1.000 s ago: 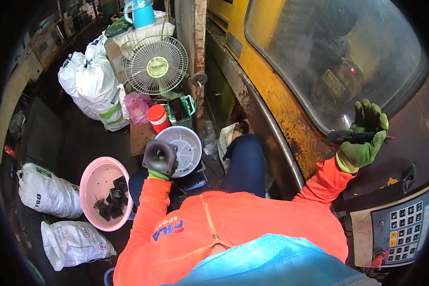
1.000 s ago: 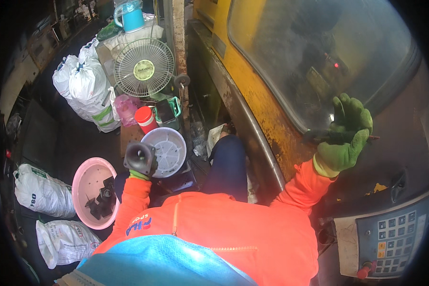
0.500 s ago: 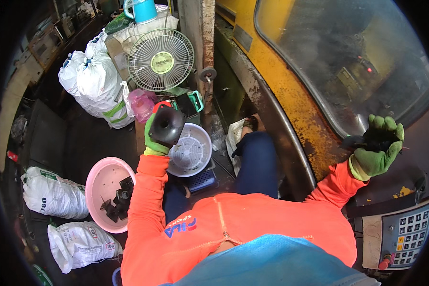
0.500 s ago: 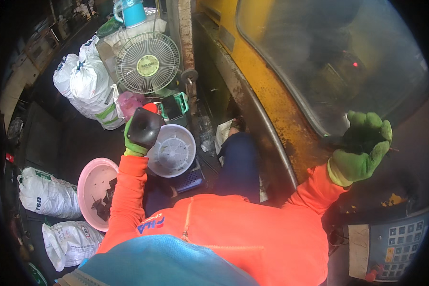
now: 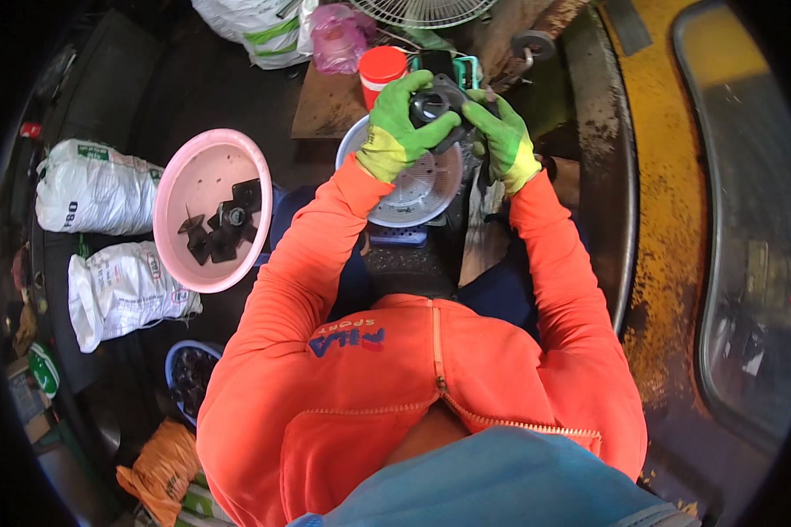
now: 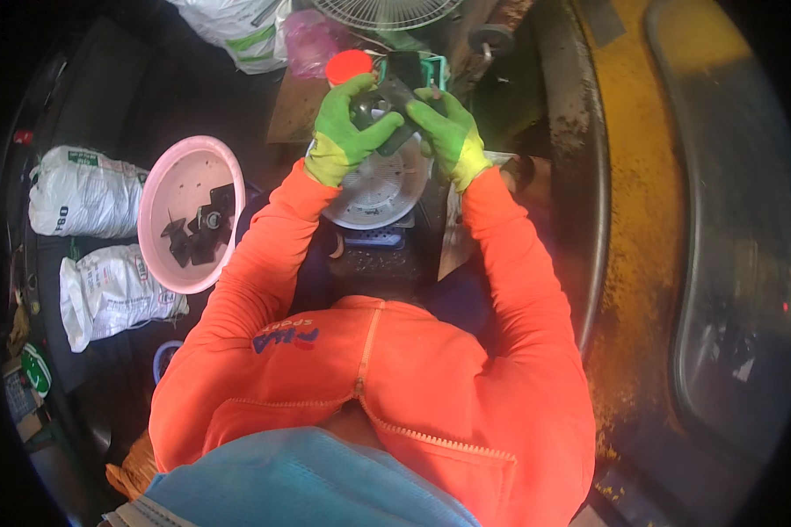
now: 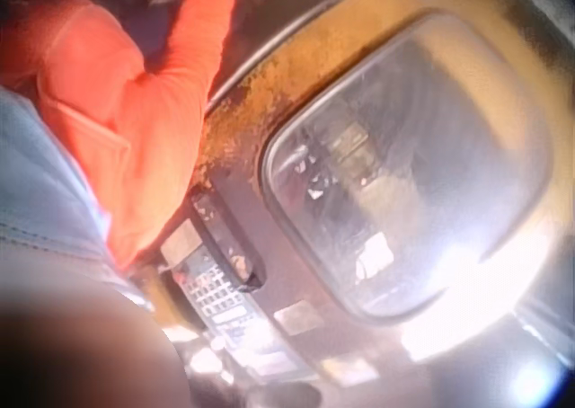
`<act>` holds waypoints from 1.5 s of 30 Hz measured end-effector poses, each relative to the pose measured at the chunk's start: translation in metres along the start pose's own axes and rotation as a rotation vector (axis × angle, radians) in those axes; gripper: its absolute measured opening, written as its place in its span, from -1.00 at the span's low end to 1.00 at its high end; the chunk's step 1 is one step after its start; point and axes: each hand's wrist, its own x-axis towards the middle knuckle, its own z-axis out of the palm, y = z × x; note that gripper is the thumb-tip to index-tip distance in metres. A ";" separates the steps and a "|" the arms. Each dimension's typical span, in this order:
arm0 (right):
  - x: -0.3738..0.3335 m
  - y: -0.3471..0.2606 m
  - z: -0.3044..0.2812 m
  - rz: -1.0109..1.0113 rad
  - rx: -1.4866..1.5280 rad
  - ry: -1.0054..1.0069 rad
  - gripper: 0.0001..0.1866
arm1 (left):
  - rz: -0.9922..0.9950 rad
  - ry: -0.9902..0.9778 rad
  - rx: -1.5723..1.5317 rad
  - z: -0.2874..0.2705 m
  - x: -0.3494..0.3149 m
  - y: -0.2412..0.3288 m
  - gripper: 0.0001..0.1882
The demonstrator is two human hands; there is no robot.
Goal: The person sits on the floor and repeatedly cleans small dark metal parts using a cloth. They pick each part from a blue basket, wipe it thoroughly, and place it into a pink basin. The process is repeated for multiple parts throughout the clip.
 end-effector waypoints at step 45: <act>0.006 0.038 -0.001 -0.728 -0.754 -0.197 -0.69 | -0.607 -0.128 -1.302 -0.024 -0.003 -0.040 -0.27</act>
